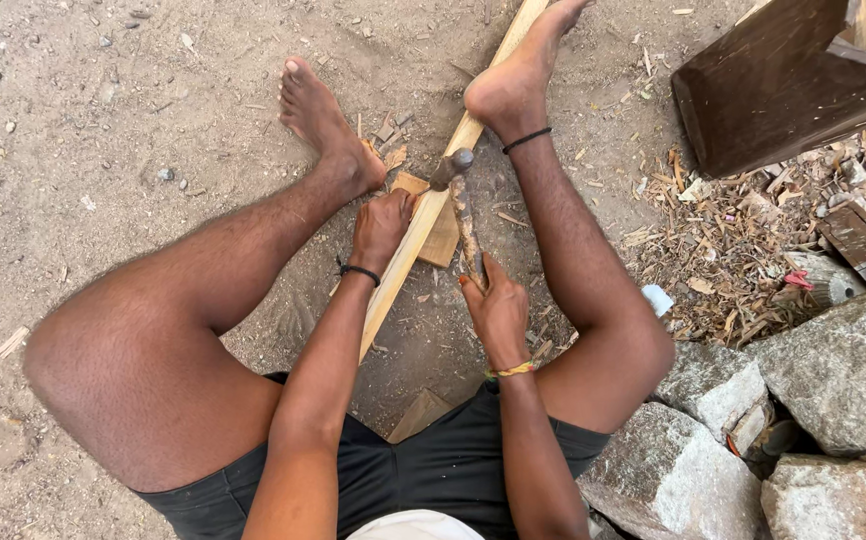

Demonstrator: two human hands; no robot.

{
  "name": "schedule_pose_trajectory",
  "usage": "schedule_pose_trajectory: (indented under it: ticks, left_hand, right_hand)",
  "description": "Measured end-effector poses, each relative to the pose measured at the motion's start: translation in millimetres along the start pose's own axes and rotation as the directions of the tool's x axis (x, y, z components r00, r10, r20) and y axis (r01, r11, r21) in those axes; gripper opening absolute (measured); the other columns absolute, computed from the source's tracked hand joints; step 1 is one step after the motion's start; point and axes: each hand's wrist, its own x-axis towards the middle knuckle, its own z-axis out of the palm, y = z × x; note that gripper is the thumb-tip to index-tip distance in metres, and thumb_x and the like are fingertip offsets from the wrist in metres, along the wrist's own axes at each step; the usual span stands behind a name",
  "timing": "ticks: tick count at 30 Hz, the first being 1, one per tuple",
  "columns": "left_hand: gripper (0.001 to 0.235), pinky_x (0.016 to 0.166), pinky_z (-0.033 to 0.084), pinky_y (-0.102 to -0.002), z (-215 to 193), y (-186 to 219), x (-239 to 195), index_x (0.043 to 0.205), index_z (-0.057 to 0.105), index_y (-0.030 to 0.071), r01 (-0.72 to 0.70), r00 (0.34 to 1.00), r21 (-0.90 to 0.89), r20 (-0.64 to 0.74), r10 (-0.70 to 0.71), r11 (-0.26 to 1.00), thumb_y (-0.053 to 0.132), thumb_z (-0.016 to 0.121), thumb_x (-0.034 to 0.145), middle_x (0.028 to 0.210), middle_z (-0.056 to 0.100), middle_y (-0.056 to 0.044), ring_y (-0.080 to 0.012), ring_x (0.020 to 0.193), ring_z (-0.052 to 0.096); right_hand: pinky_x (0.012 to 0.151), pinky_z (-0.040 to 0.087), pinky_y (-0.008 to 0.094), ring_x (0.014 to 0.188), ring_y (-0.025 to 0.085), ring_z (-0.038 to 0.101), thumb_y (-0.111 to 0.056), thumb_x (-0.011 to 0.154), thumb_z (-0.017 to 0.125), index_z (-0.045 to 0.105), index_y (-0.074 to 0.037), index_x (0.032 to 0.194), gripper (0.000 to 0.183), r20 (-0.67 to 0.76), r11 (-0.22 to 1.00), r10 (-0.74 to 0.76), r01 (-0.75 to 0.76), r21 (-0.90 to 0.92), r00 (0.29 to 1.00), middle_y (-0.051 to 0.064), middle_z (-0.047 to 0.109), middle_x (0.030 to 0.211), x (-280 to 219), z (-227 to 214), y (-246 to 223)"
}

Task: The person sits on the ground and uses a hammer and chisel to carve a long wooden plank. They repeatedly strike the chisel to remove wood shavings and shape the plank, occasionally adjusting the wood's position.

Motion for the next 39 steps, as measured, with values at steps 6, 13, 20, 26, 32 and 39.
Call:
schedule_pose_trajectory:
  ticks: [6,13,20,26,32,39]
  left_hand:
    - [0.027,0.065,0.054,-0.051,-2,0,-1,0.093,0.066,0.002,0.024,0.999,-0.048,-0.041,-0.026,0.999,0.027,0.061,0.104,0.081,0.069,-0.023,-0.0415,0.073,0.069]
    - [0.027,0.064,0.054,-0.050,-4,6,3,0.094,0.067,0.003,0.063,0.998,-0.031,0.003,-0.063,0.998,0.027,0.060,0.103,0.079,0.070,-0.022,-0.0398,0.071,0.070]
    - [0.030,0.064,0.056,-0.049,6,0,9,0.093,0.067,0.003,0.051,0.998,0.027,0.047,-0.052,0.998,0.027,0.055,0.106,0.080,0.071,-0.021,-0.0366,0.068,0.071]
    - [0.031,0.065,0.054,-0.051,4,4,9,0.088,0.066,0.004,0.030,1.000,0.059,0.002,-0.030,0.998,0.029,0.059,0.105,0.080,0.070,-0.021,-0.0401,0.071,0.070]
    - [0.028,0.067,0.054,-0.052,5,2,6,0.089,0.064,0.003,-0.075,0.995,0.013,-0.068,0.076,0.997,0.027,0.059,0.104,0.082,0.070,-0.021,-0.0403,0.073,0.069]
    - [0.029,0.066,0.054,-0.051,0,9,8,0.090,0.066,0.004,-0.071,0.997,0.054,-0.014,0.072,0.996,0.029,0.059,0.104,0.082,0.071,-0.020,-0.0392,0.071,0.070]
  right_hand:
    - [0.053,0.049,0.033,0.058,0.016,0.059,-0.008,0.090,0.076,0.065,0.006,0.128,0.042,-0.268,0.952,-0.132,0.197,0.236,0.954,0.012,0.064,0.075,-11,-42,-25]
    - [0.046,0.050,0.026,0.055,0.008,0.064,-0.003,0.091,0.074,0.063,0.007,0.132,0.044,-0.278,0.909,0.033,0.086,0.407,0.960,0.007,0.067,0.072,-1,-82,-52]
    - [0.043,0.048,0.032,0.055,0.015,0.065,-0.008,0.090,0.077,0.064,0.006,0.130,0.044,-0.226,0.982,-0.058,0.097,0.165,0.972,0.013,0.069,0.074,0,-49,-24]
    - [0.052,0.049,0.042,0.054,0.024,0.063,-0.017,0.086,0.079,0.069,0.002,0.125,0.044,-0.078,0.996,-0.076,0.072,-0.052,0.994,0.020,0.068,0.070,12,-4,1]
    - [0.046,0.046,0.035,0.053,0.017,0.060,-0.011,0.090,0.076,0.064,0.004,0.132,0.047,-0.159,0.964,0.009,0.034,0.263,0.987,0.014,0.065,0.065,-2,-49,-34]
    - [0.048,0.050,0.027,0.056,0.011,0.066,-0.006,0.091,0.075,0.061,0.006,0.132,0.045,-0.364,0.931,-0.043,0.169,0.323,0.930,0.007,0.067,0.072,-5,-80,-44]
